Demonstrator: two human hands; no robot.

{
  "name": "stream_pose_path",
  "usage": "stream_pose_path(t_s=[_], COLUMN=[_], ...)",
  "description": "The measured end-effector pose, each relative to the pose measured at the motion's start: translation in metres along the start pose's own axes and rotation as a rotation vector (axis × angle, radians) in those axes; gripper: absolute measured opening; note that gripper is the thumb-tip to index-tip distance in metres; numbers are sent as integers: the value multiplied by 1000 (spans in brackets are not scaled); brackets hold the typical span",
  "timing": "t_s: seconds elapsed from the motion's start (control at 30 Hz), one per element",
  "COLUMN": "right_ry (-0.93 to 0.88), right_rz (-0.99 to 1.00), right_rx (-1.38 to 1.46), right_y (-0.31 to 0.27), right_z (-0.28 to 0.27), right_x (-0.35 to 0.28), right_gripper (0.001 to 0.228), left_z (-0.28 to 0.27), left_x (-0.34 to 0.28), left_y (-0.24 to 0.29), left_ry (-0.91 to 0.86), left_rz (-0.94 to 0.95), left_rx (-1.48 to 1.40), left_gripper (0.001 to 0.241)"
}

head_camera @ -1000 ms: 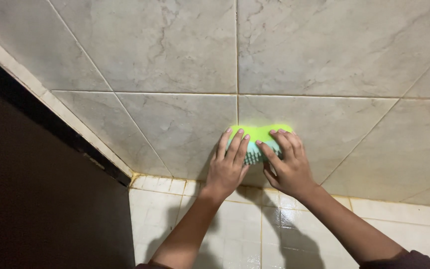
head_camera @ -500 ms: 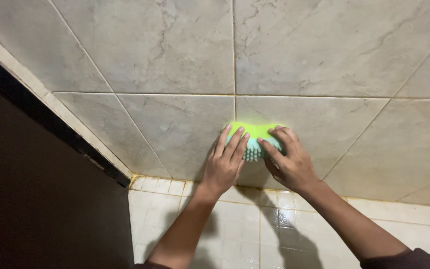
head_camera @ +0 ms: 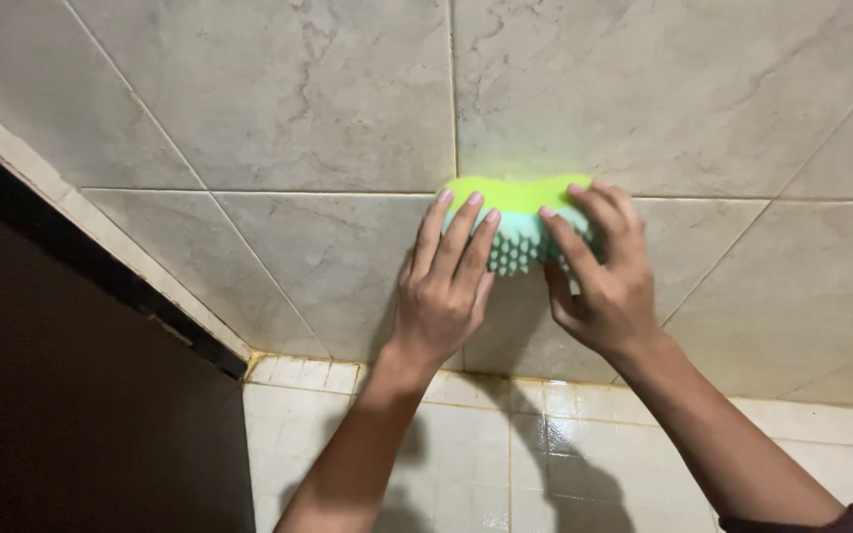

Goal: The person scrubs the lower section of a tiled bathroom wall using a green and blue scrubbing brush. They move the brush back and forth along the grout lines and tile surfaces, focusing on the area near the floor.

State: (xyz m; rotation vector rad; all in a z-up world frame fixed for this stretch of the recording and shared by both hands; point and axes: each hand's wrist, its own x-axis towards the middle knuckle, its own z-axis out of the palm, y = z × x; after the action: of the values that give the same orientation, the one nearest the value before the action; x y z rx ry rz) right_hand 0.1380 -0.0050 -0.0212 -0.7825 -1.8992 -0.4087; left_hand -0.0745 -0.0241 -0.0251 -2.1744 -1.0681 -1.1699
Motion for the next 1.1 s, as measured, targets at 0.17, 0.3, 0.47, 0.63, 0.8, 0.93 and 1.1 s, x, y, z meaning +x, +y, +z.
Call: stream_pose_path(t_s=[0.17, 0.3, 0.47, 0.63, 0.8, 0.93, 1.1], right_ry=[44, -65, -209, -166, -156, -164, -137], right_rz=[20, 68, 149, 50, 22, 15, 1], right_rx=[-43, 11, 22, -102, -62, -65, -5], right_y=[-4, -16, -14, -2, 6, 6, 3], right_z=[-19, -38, -50, -34, -25, -17, -17], right_x=[20, 43, 53, 36, 20, 17, 20], right_gripper=[64, 63, 55, 52, 52, 58, 58], left_z=[-14, -23, -14, -2, -1, -1, 4], left_x=[27, 41, 31, 23, 13, 12, 12], left_y=[16, 21, 15, 9, 3, 1, 3], left_ry=[19, 15, 10, 35, -7, 0, 35], left_rz=[-55, -71, -94, -103, -55, -45, -81], left_rx=[-61, -144, -153, -87, -44, -42, -59], left_gripper=[79, 78, 68, 64, 68, 68, 65])
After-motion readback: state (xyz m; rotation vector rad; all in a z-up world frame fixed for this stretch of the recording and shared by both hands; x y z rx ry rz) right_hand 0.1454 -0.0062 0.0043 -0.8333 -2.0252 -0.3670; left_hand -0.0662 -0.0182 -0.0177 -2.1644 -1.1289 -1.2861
